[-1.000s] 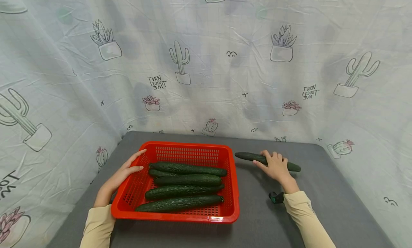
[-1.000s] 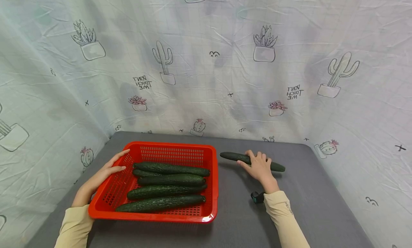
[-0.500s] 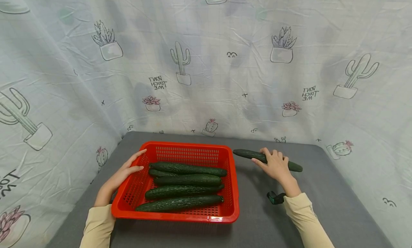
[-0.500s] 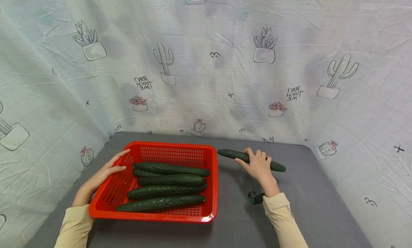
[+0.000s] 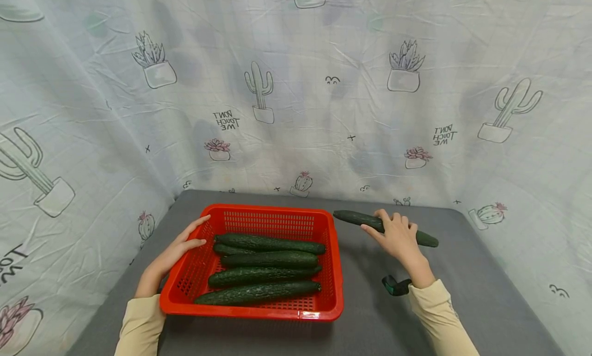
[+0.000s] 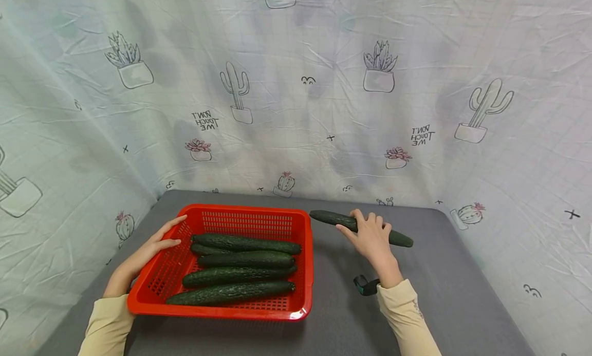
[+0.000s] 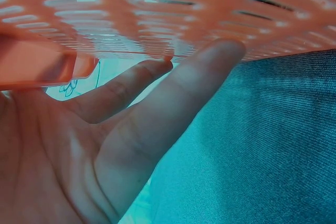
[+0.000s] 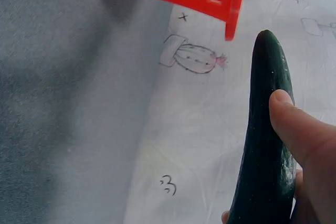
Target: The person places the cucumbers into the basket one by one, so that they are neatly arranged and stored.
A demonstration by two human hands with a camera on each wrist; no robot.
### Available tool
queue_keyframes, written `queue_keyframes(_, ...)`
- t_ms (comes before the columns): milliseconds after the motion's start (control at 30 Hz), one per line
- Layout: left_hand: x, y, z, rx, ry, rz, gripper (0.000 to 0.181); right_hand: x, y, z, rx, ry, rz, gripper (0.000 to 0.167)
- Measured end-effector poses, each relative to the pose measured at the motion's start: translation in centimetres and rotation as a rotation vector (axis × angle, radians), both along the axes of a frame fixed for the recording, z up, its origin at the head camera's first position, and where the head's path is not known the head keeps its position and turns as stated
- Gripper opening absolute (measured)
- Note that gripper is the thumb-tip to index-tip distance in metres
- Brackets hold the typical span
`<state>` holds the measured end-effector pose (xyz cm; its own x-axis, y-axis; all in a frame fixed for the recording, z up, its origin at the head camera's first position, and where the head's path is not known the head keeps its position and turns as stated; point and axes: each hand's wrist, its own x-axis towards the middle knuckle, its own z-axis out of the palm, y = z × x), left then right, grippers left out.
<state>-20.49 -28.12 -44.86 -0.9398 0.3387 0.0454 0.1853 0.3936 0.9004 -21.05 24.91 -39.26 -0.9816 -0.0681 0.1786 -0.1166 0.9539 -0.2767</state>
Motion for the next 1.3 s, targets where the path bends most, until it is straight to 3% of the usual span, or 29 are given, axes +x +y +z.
queue_keyframes(700,0.2,0.1,0.2,0.014,-0.011,0.001,0.06,1.6,-2.2,2.1,0.021,-0.007,0.036,0.058)
queue_keyframes(1300,0.1,0.1,0.1,0.018,-0.01,-0.006,0.06,3.4,-6.5,4.1,0.047,0.014,0.106,0.051)
